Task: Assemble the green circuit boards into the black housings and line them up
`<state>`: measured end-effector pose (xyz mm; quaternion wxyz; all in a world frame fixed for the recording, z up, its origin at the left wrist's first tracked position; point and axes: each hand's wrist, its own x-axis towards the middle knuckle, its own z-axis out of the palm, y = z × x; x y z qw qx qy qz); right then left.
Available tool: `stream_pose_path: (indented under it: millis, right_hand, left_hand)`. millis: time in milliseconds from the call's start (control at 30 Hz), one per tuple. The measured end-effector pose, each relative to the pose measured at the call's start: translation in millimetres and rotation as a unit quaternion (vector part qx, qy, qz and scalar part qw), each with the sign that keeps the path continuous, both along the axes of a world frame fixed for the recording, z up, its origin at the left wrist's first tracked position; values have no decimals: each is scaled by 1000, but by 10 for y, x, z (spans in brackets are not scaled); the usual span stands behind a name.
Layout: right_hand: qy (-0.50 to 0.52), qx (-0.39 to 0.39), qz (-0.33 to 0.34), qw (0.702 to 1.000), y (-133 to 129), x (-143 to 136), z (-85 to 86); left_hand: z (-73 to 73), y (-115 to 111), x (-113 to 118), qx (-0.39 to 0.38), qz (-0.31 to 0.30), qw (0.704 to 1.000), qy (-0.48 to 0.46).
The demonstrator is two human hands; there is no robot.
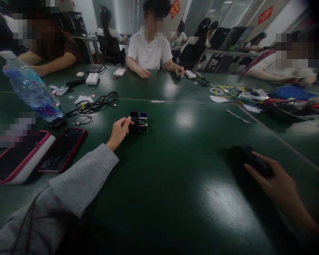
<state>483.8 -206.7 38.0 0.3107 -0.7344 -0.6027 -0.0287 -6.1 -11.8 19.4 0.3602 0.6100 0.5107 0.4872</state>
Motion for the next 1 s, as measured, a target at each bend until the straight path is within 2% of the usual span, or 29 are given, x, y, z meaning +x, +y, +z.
stream_pose_path:
  millis: [33, 100, 167, 200, 267, 300, 367, 433, 533, 633, 733, 1000]
  right_hand:
    - [14, -19, 37, 999, 122, -141, -65]
    - [46, -50, 165, 984, 328, -575, -87]
    - [79, -107, 326, 936, 495, -1101, 3]
    - [91, -137, 382, 909, 575, -1351, 62]
    - [127, -120, 440, 881, 751, -1758, 149]
    - [143, -101, 448, 877, 851, -1905, 162]
    - [154, -40, 433, 887, 1067, -2107, 123]
    - [120, 7, 408, 905, 1271, -2238, 33]
    - [30, 21, 404, 914, 1470, -2399, -76]
    - [-45, -2, 441, 896, 1522, -2527, -90]
    - [-80, -25, 471, 878, 1504, -2577, -62]
    - [-38, 37, 396, 917, 1496, -2535, -96]
  left_hand:
    - [-7, 7, -1, 0, 2, 1000, -1]
    - [-18, 18, -5, -1, 8, 1000, -5]
    - [-24, 23, -7, -5, 11, 1000, -8]
    - [-25, 23, -7, -9, 12, 1000, -9]
    - [-21, 21, -5, -13, 15, 1000, -12]
    - [-17, 18, -3, -13, 16, 1000, -13]
    - [-7, 13, 2, -6, 13, 1000, -13]
    - [2, 9, 5, -3, 9, 1000, -17]
    - [9, 5, 9, -11, 15, 999, -30]
    - [7, 1, 16, -14, 13, 1000, -25]
    - [12, -5, 26, -13, 10, 1000, -22]
    - [42, -15, 33, -14, 3, 1000, -15]
